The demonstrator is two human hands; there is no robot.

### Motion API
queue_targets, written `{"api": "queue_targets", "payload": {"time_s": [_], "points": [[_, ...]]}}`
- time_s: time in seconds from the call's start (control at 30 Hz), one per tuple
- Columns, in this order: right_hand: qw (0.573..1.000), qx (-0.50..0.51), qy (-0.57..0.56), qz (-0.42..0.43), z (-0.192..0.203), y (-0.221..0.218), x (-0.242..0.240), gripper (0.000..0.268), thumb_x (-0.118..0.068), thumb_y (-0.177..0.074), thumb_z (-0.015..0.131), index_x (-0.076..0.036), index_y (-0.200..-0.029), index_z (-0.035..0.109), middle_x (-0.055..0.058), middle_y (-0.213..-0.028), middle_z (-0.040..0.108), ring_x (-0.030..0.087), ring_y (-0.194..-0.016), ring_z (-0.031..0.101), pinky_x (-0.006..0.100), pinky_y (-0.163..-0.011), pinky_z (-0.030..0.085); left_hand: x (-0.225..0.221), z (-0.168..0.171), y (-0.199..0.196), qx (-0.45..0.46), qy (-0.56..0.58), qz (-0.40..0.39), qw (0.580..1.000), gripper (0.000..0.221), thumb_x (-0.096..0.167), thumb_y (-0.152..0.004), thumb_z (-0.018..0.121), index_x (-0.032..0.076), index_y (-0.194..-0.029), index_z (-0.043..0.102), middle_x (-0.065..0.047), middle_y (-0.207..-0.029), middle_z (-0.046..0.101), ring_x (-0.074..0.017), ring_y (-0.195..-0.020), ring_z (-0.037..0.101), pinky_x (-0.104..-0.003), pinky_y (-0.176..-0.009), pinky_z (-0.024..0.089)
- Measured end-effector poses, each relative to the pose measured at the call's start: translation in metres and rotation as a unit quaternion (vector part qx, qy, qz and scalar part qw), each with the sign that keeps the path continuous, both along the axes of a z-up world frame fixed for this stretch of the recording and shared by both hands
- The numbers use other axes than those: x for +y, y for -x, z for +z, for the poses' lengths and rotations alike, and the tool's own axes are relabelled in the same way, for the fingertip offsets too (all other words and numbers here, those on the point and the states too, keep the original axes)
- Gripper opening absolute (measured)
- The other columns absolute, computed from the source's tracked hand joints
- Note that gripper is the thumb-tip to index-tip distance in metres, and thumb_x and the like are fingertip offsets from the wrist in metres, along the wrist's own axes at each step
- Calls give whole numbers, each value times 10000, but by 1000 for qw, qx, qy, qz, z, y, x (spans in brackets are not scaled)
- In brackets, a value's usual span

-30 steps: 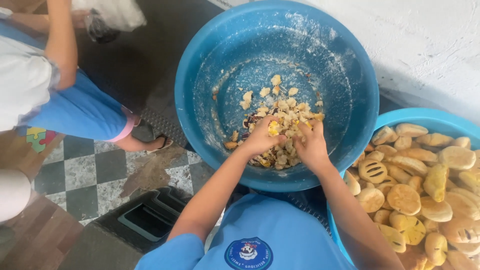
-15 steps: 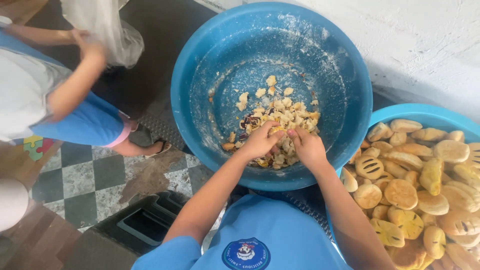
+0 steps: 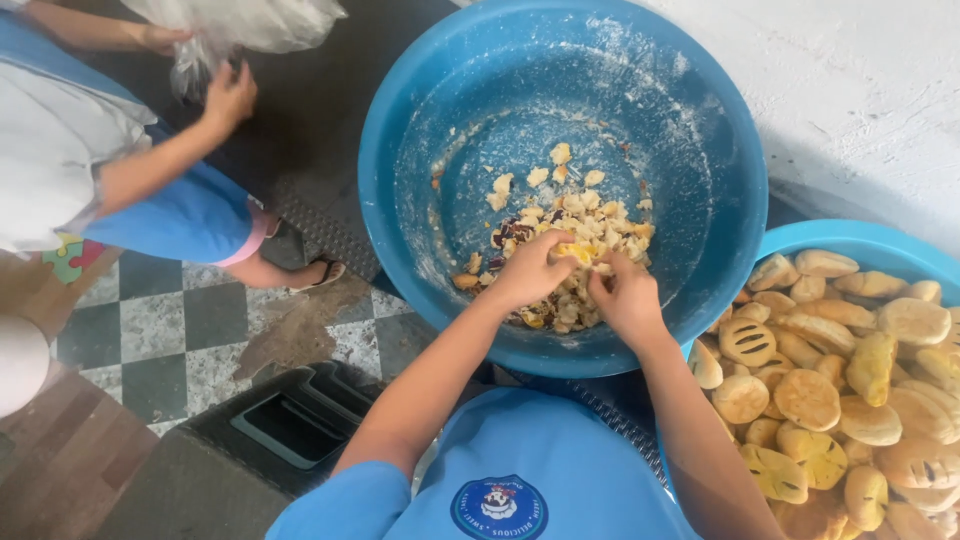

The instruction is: Crumbling bread rolls by hand into a large plastic basin.

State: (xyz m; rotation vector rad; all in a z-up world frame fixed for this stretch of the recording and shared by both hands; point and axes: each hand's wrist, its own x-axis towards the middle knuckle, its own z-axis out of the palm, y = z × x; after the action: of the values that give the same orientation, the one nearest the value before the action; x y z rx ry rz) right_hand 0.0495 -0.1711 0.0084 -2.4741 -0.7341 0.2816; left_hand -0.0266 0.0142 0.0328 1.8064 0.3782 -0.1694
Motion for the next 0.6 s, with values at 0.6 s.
{"api": "queue_targets", "payload": {"time_s": [0.6], "points": [[882, 364, -289, -75, -20, -17, -14, 408, 44, -954, 407, -121, -1281, 586, 120, -733, 563, 175, -461, 597, 225, -329, 409, -23, -78, -17, -207, -179, -126, 953, 543, 327, -1002, 702, 234, -1522, 574, -171, -1397, 642, -440, -1184, 666, -503, -936, 585]]}}
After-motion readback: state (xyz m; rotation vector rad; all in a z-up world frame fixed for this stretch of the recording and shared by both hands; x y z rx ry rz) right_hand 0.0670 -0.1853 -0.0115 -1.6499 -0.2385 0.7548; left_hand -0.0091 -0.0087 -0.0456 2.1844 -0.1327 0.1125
